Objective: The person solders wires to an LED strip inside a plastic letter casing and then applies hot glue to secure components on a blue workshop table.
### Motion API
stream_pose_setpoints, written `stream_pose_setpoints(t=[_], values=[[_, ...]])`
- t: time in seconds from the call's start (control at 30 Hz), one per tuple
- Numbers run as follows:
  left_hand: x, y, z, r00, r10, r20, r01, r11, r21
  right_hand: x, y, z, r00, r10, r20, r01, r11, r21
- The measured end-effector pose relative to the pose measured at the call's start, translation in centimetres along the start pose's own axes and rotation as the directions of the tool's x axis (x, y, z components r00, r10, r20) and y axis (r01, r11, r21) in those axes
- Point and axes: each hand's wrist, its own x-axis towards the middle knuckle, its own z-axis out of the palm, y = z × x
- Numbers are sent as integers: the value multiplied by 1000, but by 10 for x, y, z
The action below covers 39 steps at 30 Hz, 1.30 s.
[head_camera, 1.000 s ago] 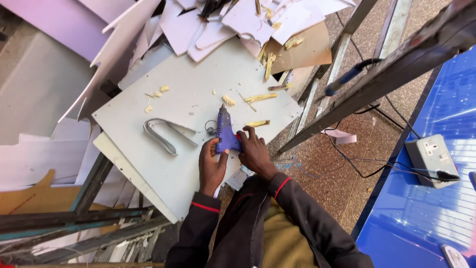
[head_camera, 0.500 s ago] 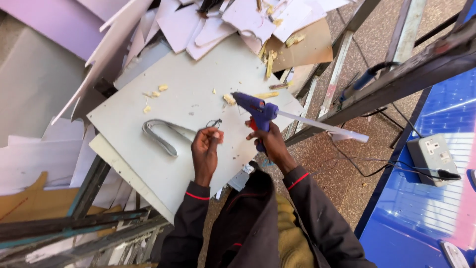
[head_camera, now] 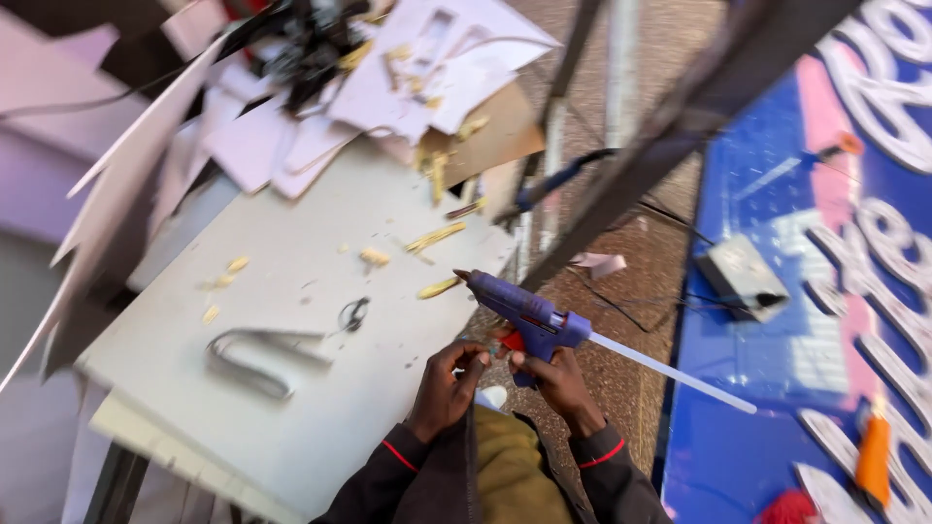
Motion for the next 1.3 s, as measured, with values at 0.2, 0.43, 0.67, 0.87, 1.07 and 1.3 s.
stream_pose_setpoints(t=[0.2,0.43,0.67,0.87,1.07,1.3], values=[[42,38,69,997,-36,73,47,987,-156,-44,15,-114,987,-95,-126,107,990,91],[99,58,159,978,40,205,56,896,-440,-68,24,-150,876,-346,-335,407,904,133],[104,34,208,936,-79,343,284,744,-604,-89,44,-182,875,-294,-385,444,806,392],[92,-4,173,889,42,455,-215,917,335,-85,29,-196,871,-278,-406,449,786,425],[89,-43,155,877,7,481,-209,906,369,-76,21,-208,836,-278,-473,482,784,392],[86,94,209,436,-21,900,94,995,-23,-92,-32,-194,812,-230,-536,505,736,451]])
